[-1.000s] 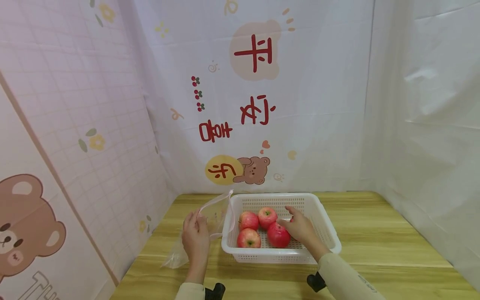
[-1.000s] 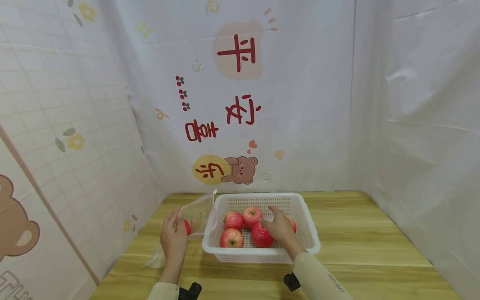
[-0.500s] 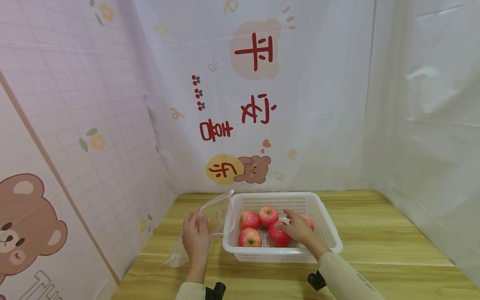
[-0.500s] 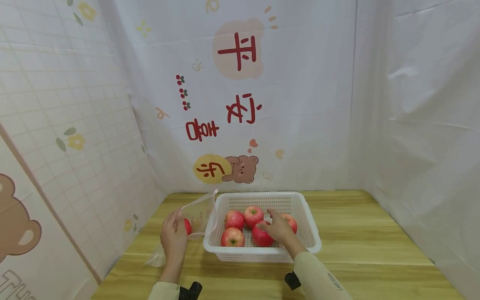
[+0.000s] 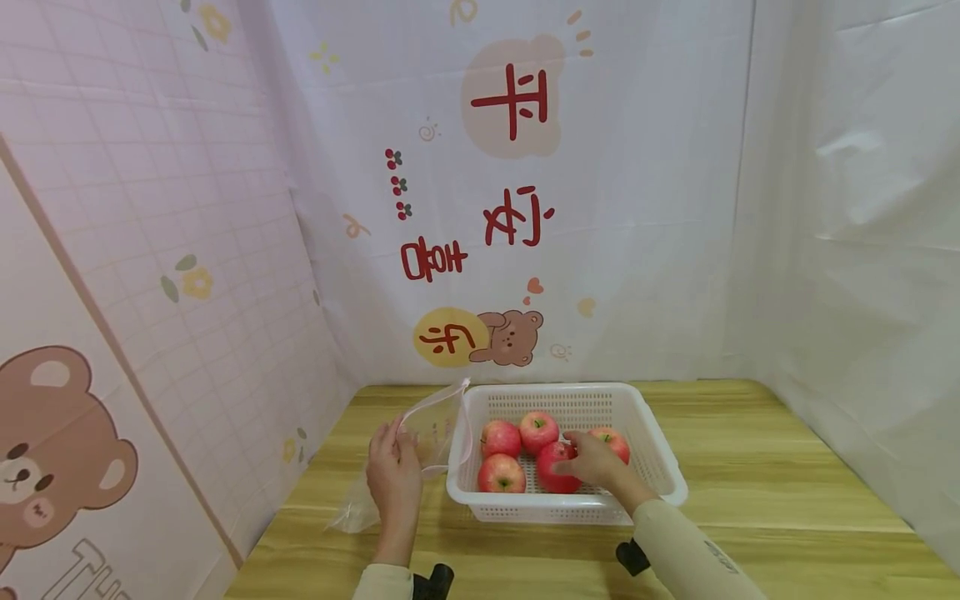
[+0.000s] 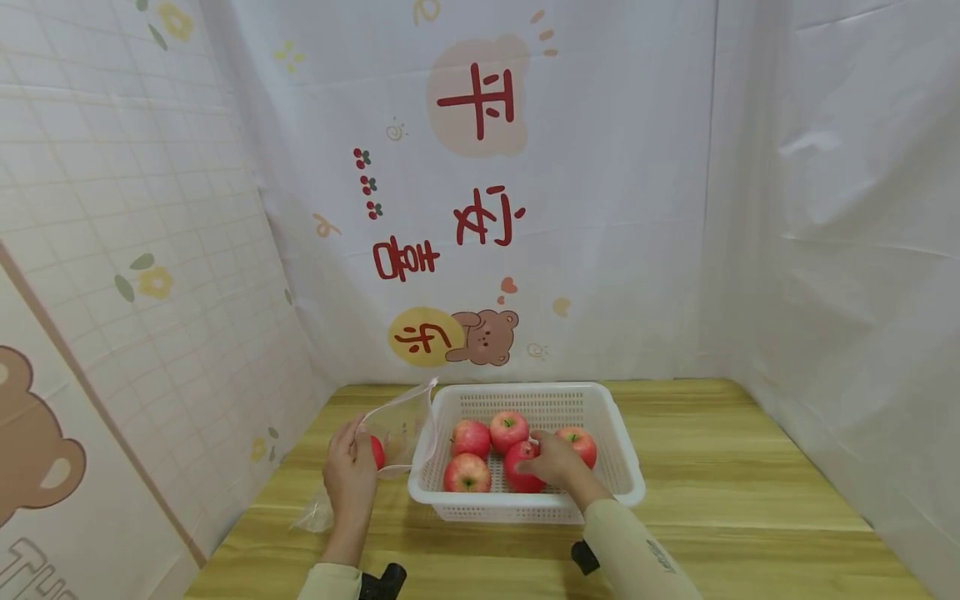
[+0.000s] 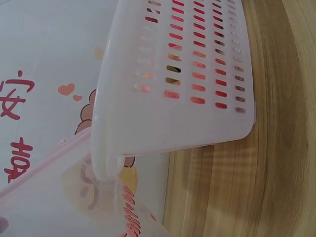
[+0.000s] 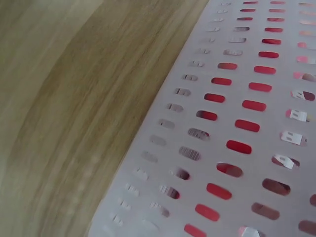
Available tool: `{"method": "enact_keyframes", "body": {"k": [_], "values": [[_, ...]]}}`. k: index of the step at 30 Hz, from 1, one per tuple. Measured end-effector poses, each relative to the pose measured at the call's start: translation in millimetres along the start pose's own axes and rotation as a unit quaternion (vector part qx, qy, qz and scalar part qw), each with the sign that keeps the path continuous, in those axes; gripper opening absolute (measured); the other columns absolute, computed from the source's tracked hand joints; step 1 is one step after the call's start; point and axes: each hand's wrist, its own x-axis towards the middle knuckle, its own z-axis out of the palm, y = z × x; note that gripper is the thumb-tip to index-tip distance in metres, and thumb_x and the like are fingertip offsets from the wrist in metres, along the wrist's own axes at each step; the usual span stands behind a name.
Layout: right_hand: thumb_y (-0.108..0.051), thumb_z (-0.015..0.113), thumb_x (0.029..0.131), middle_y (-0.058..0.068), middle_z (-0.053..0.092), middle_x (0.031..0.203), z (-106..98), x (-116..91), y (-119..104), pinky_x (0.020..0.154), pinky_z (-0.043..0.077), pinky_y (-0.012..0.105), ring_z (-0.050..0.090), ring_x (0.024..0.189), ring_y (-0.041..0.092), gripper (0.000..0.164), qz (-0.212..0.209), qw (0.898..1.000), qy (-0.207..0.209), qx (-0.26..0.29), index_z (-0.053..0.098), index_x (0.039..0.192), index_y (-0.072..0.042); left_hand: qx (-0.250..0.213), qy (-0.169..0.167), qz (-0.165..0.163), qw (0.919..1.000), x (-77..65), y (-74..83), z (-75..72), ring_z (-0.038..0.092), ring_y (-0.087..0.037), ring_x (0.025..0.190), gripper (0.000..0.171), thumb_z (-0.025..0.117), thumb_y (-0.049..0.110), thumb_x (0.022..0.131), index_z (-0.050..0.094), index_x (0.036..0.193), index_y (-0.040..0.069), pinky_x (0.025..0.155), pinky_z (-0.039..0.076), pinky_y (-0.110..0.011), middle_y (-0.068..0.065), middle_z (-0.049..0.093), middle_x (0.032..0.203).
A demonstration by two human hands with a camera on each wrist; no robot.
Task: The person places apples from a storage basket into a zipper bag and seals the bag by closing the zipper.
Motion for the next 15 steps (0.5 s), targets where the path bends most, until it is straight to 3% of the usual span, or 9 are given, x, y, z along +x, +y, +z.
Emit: {"method": "enact_keyframes", "body": {"k": [5, 15], "values": [[-0.024, 0.085, 0.077, 0.020, 0.061, 0.128, 1.7, -0.1, -1.9, 0.103, 0.040, 0.056, 0.053, 0.122, 0.040, 0.077, 0.001, 0.999, -0.008, -0.031, 0.050, 0.138, 0.006, 0.002, -0.005, 0.000, 1.0000, -0.2, -1.0, 0.7, 0.060, -0.049, 0.110, 0.030, 0.051, 0.013, 0.103, 0.067, 0.124, -0.002, 0.097, 0.038, -0.066, -0.032, 0.053, 0.133], [-0.025, 0.085, 0.075, 0.011, 0.064, 0.122, 5.2, -1.3, -1.6, 0.100, 0.042, 0.057, 0.059, 0.109, 0.031, 0.078, -0.028, 0.996, -0.049, -0.064, 0.050, 0.141, -0.003, 0.004, -0.004, -0.003, 1.0000, -0.2, -1.3, 2.8, 0.059, -0.049, 0.112, 0.031, 0.052, 0.014, 0.102, 0.067, 0.125, -0.001, 0.097, 0.038, -0.066, -0.031, 0.054, 0.132]]}}
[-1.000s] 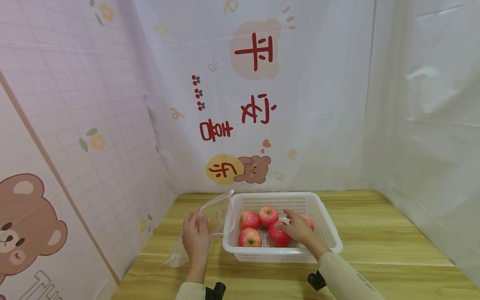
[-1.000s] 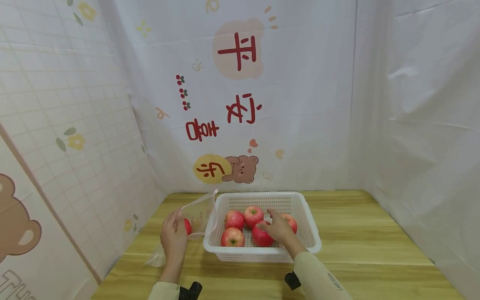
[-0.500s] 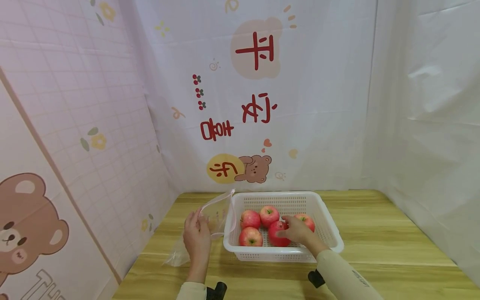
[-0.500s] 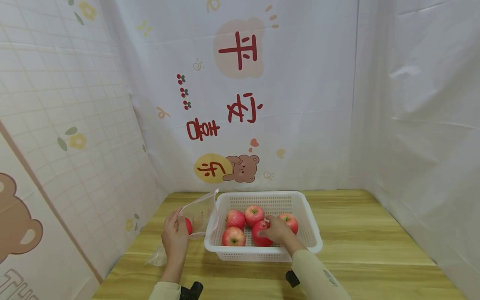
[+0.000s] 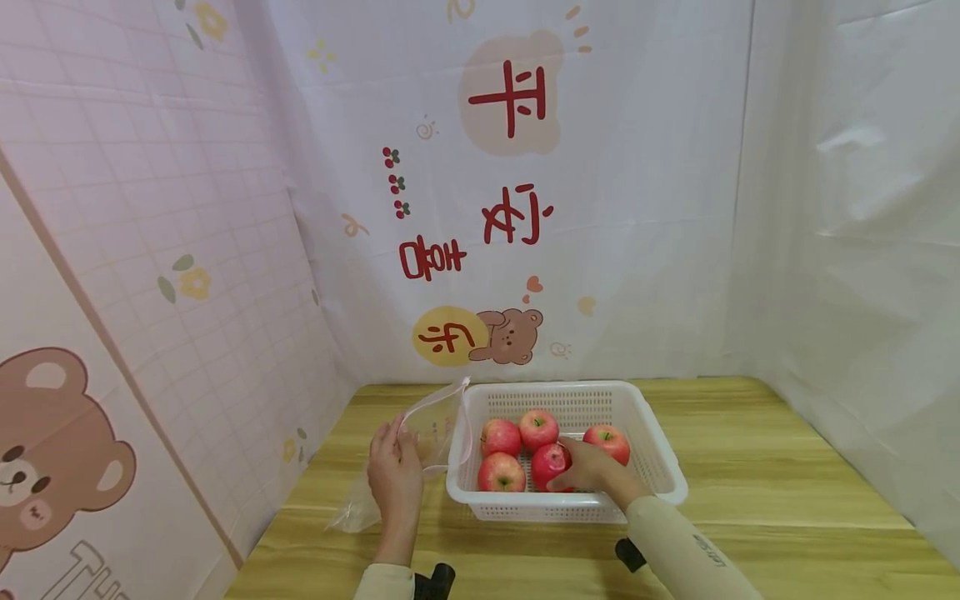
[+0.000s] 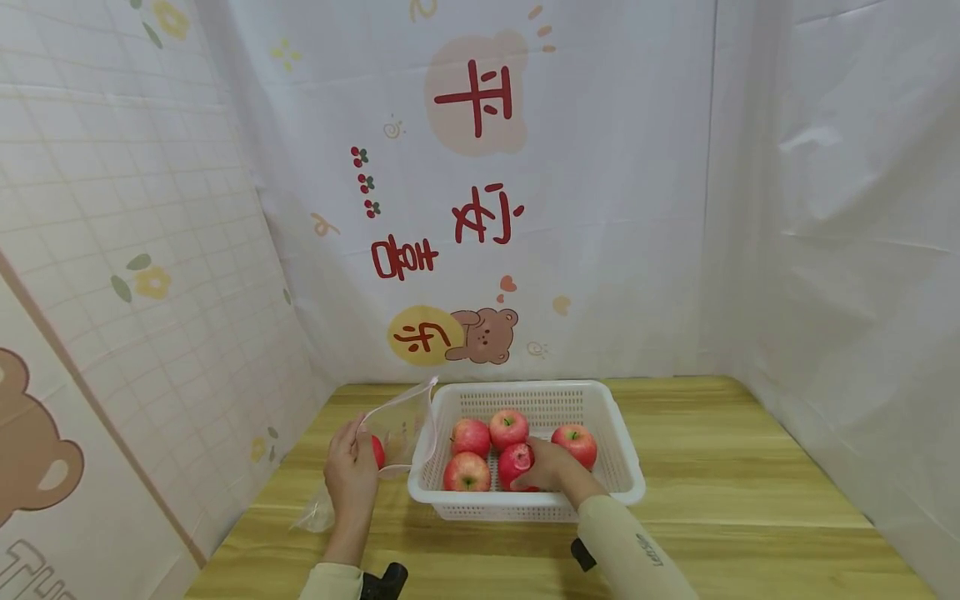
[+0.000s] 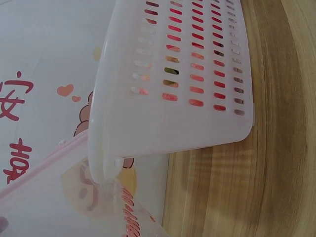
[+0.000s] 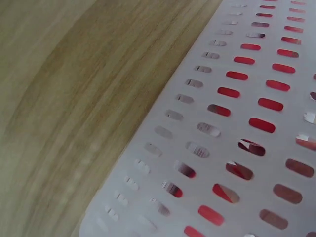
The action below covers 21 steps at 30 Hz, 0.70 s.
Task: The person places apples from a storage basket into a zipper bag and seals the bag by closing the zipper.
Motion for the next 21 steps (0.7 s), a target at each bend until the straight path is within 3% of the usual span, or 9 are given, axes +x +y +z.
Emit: {"method": "enact_keyframes", "body": {"k": [7, 16, 21], "values": [[-0.021, 0.084, 0.077, 0.009, 0.065, 0.117, 0.5, 1.8, -2.6, 0.099, 0.044, 0.054, 0.061, 0.105, 0.030, 0.067, -0.003, 1.000, 0.009, -0.021, 0.055, 0.134, -0.001, -0.001, 0.001, 0.001, 1.0000, -0.8, 0.2, 0.5, 0.061, -0.048, 0.110, 0.030, 0.052, 0.014, 0.103, 0.067, 0.124, -0.001, 0.096, 0.040, -0.064, -0.031, 0.054, 0.133], [-0.027, 0.086, 0.074, 0.005, 0.066, 0.104, 3.4, 3.6, -1.5, 0.093, 0.048, 0.051, 0.062, 0.097, 0.027, 0.058, 0.003, 0.999, 0.018, -0.037, 0.059, 0.119, -0.003, -0.007, -0.004, -0.005, 1.0000, -1.3, -0.4, -0.6, 0.061, -0.048, 0.110, 0.031, 0.052, 0.015, 0.102, 0.066, 0.125, -0.001, 0.096, 0.042, -0.063, -0.031, 0.053, 0.135], [-0.031, 0.085, 0.074, 0.004, 0.066, 0.104, 5.2, 6.5, 0.9, 0.092, 0.049, 0.051, 0.062, 0.096, 0.025, 0.058, 0.009, 0.999, 0.030, -0.041, 0.060, 0.119, -0.004, -0.009, -0.008, -0.010, 0.9999, -1.8, 0.4, -1.2, 0.061, -0.047, 0.111, 0.032, 0.052, 0.015, 0.102, 0.066, 0.126, -0.001, 0.097, 0.041, -0.063, -0.031, 0.052, 0.136]]}}
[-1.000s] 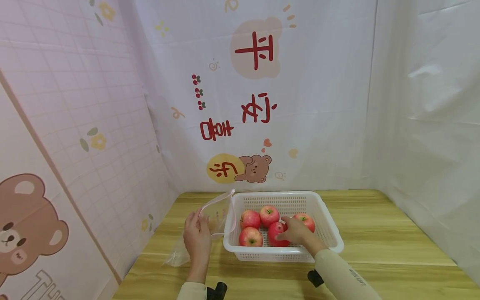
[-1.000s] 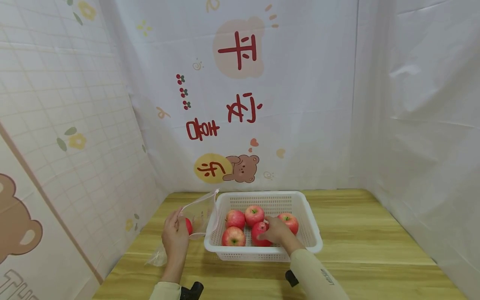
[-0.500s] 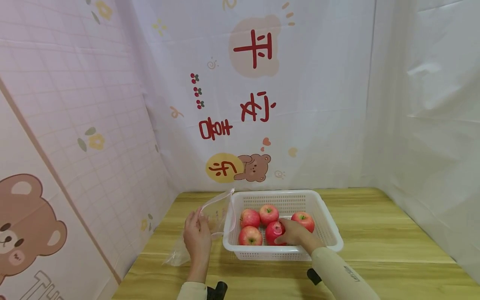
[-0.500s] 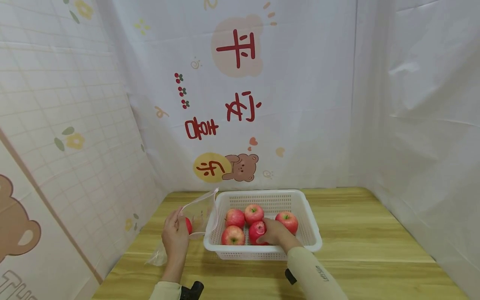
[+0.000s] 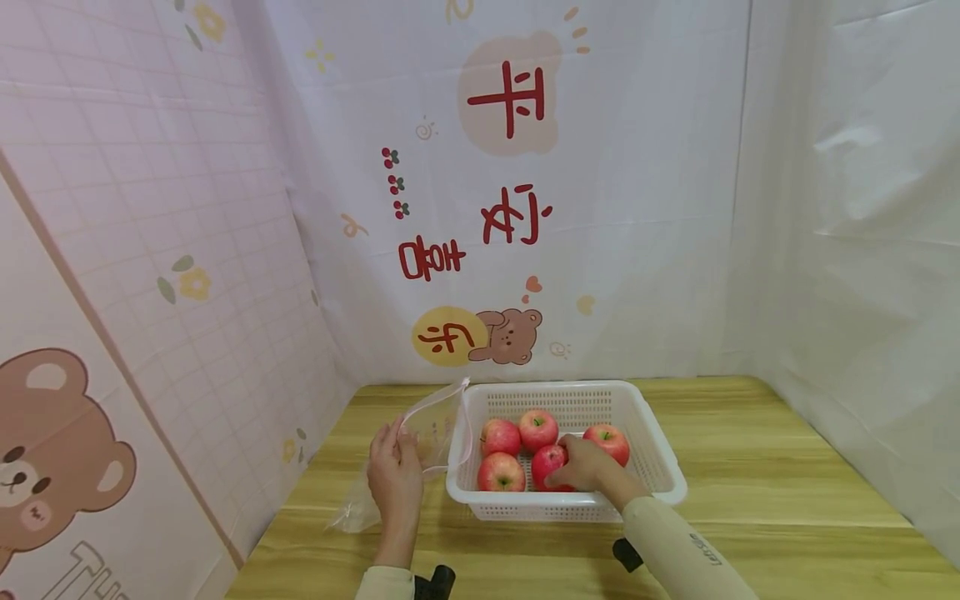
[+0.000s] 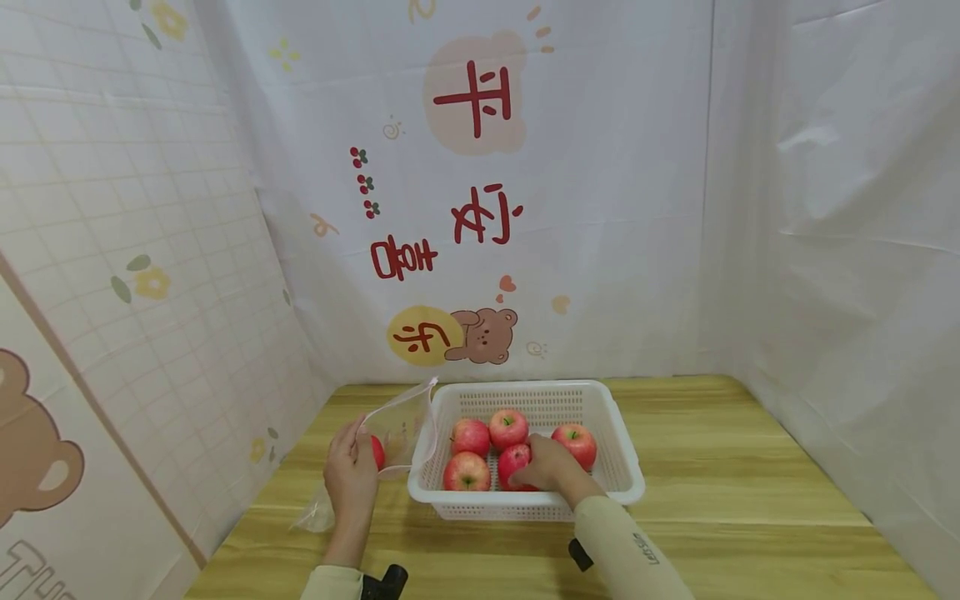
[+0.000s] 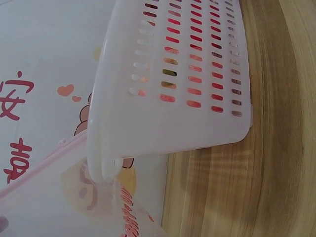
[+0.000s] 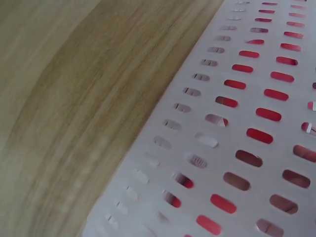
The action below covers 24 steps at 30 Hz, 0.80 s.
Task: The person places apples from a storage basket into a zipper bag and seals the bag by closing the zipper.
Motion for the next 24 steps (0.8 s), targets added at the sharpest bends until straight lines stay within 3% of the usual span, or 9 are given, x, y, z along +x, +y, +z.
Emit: {"method": "enact_keyframes", "body": {"k": [7, 14, 20, 24], "values": [[-0.033, 0.083, 0.075, 0.006, 0.067, 0.102, -5.9, -2.2, -4.5, 0.089, 0.050, 0.050, 0.061, 0.091, 0.024, 0.061, 0.022, 0.999, 0.019, 0.036, 0.060, 0.120, 0.001, -0.001, -0.005, -0.001, 1.0000, -0.9, 2.1, -3.2, 0.061, -0.047, 0.111, 0.031, 0.051, 0.014, 0.103, 0.066, 0.126, -0.001, 0.097, 0.040, -0.064, -0.031, 0.052, 0.136], [-0.036, 0.080, 0.078, 0.011, 0.067, 0.110, -7.8, 0.2, -0.8, 0.088, 0.051, 0.050, 0.063, 0.096, 0.026, 0.072, 0.036, 0.995, 0.046, 0.077, 0.053, 0.131, 0.006, -0.001, -0.009, -0.002, 1.0000, -1.4, 1.4, -3.4, 0.061, -0.047, 0.110, 0.032, 0.052, 0.014, 0.103, 0.065, 0.127, 0.000, 0.098, 0.039, -0.064, -0.031, 0.052, 0.136], [-0.035, 0.078, 0.080, 0.012, 0.066, 0.110, -10.9, 0.5, -2.7, 0.086, 0.053, 0.049, 0.063, 0.094, 0.026, 0.069, 0.034, 0.991, 0.079, 0.100, 0.053, 0.130, 0.005, -0.007, 0.002, -0.003, 1.0000, -1.4, -0.5, -2.9, 0.062, -0.046, 0.110, 0.031, 0.054, 0.013, 0.101, 0.066, 0.126, -0.002, 0.098, 0.041, -0.061, -0.030, 0.053, 0.134], [-0.037, 0.077, 0.081, 0.014, 0.065, 0.114, -14.1, -0.1, -6.5, 0.086, 0.053, 0.050, 0.062, 0.097, 0.028, 0.072, 0.041, 0.988, 0.097, 0.110, 0.051, 0.132, 0.005, -0.003, 0.022, -0.002, 0.9998, -0.6, -1.7, -1.0, 0.062, -0.043, 0.107, 0.025, 0.060, 0.010, 0.097, 0.066, 0.117, -0.003, 0.093, 0.044, -0.060, -0.025, 0.061, 0.121]]}}
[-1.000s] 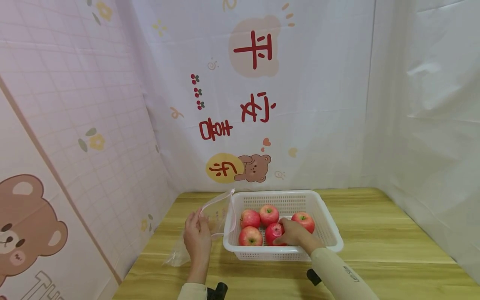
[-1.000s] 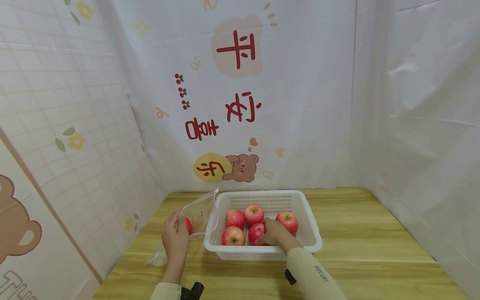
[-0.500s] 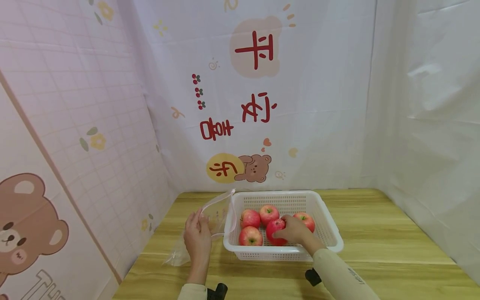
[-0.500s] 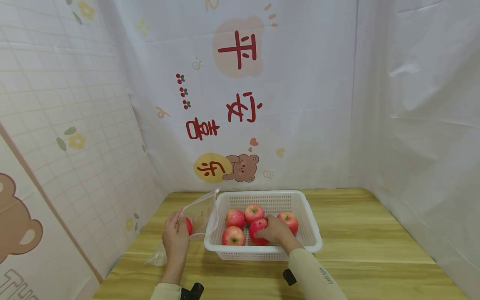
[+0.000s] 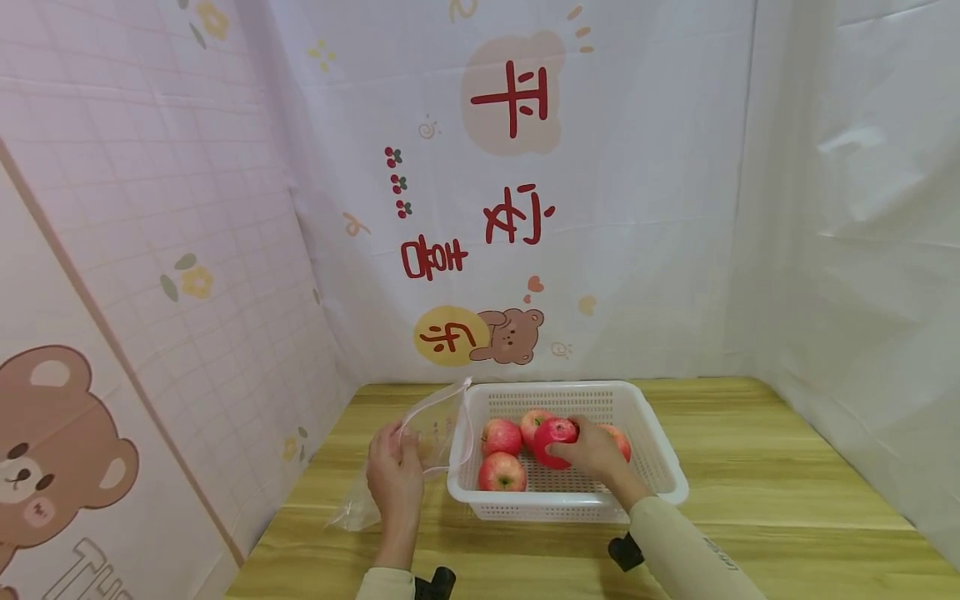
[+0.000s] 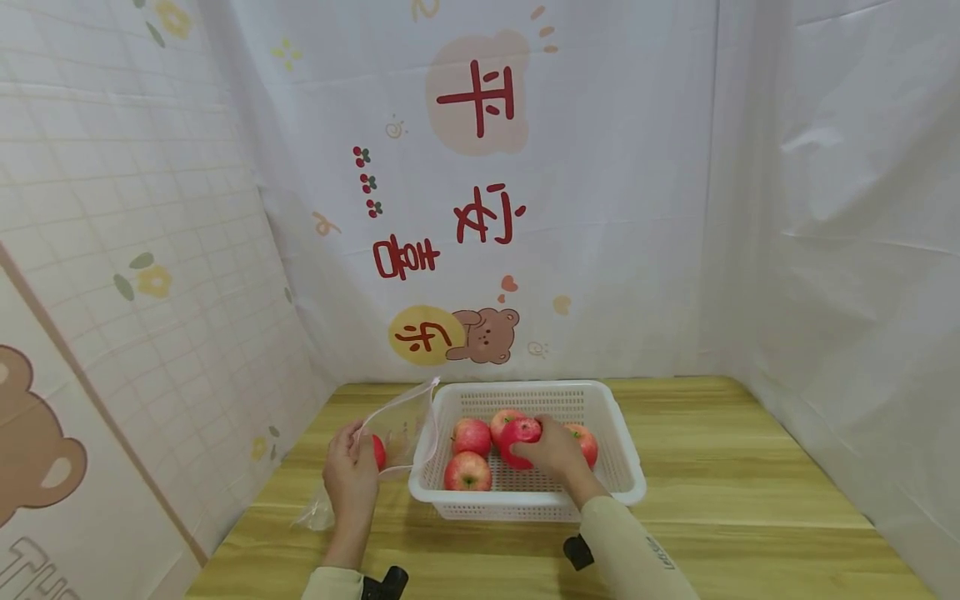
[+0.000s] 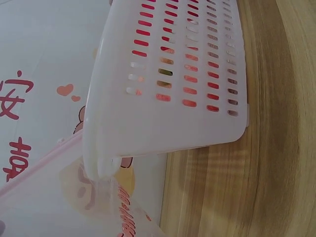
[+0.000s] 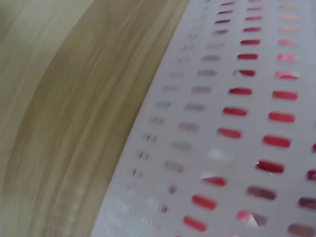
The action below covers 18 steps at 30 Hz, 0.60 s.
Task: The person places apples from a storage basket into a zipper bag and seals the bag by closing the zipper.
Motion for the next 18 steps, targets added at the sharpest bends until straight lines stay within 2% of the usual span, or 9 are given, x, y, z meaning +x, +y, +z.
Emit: {"method": "enact_keyframes", "body": {"k": [3, 8, 14, 18], "values": [[-0.040, 0.077, 0.081, 0.014, 0.064, 0.119, 0.8, 0.4, -5.3, 0.087, 0.052, 0.050, 0.061, 0.101, 0.029, 0.074, 0.004, 1.000, 0.008, 0.011, 0.050, 0.135, 0.003, 0.013, 0.019, -0.003, 0.9997, 0.6, -1.2, 1.3, 0.061, -0.043, 0.102, 0.018, 0.064, 0.009, 0.093, 0.065, 0.108, -0.002, 0.086, 0.044, -0.059, -0.022, 0.064, 0.109], [-0.042, 0.078, 0.080, 0.014, 0.061, 0.127, 6.2, -0.8, -23.6, 0.089, 0.052, 0.051, 0.060, 0.107, 0.030, 0.075, 0.002, 0.999, 0.014, 0.041, 0.050, 0.138, -0.002, 0.022, 0.034, -0.011, 0.9991, 1.5, -1.6, 0.1, 0.061, -0.042, 0.099, 0.014, 0.065, 0.009, 0.090, 0.065, 0.101, 0.000, 0.081, 0.043, -0.057, -0.019, 0.064, 0.105], [-0.042, 0.080, 0.080, 0.013, 0.060, 0.130, 15.1, -5.9, -51.2, 0.089, 0.052, 0.053, 0.059, 0.111, 0.032, 0.076, -0.005, 0.997, 0.024, 0.074, 0.049, 0.140, -0.007, 0.021, 0.030, -0.014, 0.9992, 0.5, -0.3, 0.6, 0.061, -0.040, 0.095, 0.010, 0.066, 0.007, 0.089, 0.066, 0.097, 0.001, 0.078, 0.044, -0.055, -0.018, 0.064, 0.103], [-0.040, 0.080, 0.080, 0.013, 0.060, 0.129, 21.7, -8.7, -70.1, 0.088, 0.053, 0.050, 0.060, 0.110, 0.031, 0.073, -0.011, 0.993, 0.031, 0.115, 0.050, 0.139, -0.007, 0.008, 0.031, -0.002, 0.9995, 0.7, 1.1, 2.5, 0.060, -0.041, 0.095, 0.010, 0.067, 0.007, 0.089, 0.066, 0.097, 0.000, 0.079, 0.043, -0.054, -0.019, 0.063, 0.103]]}}
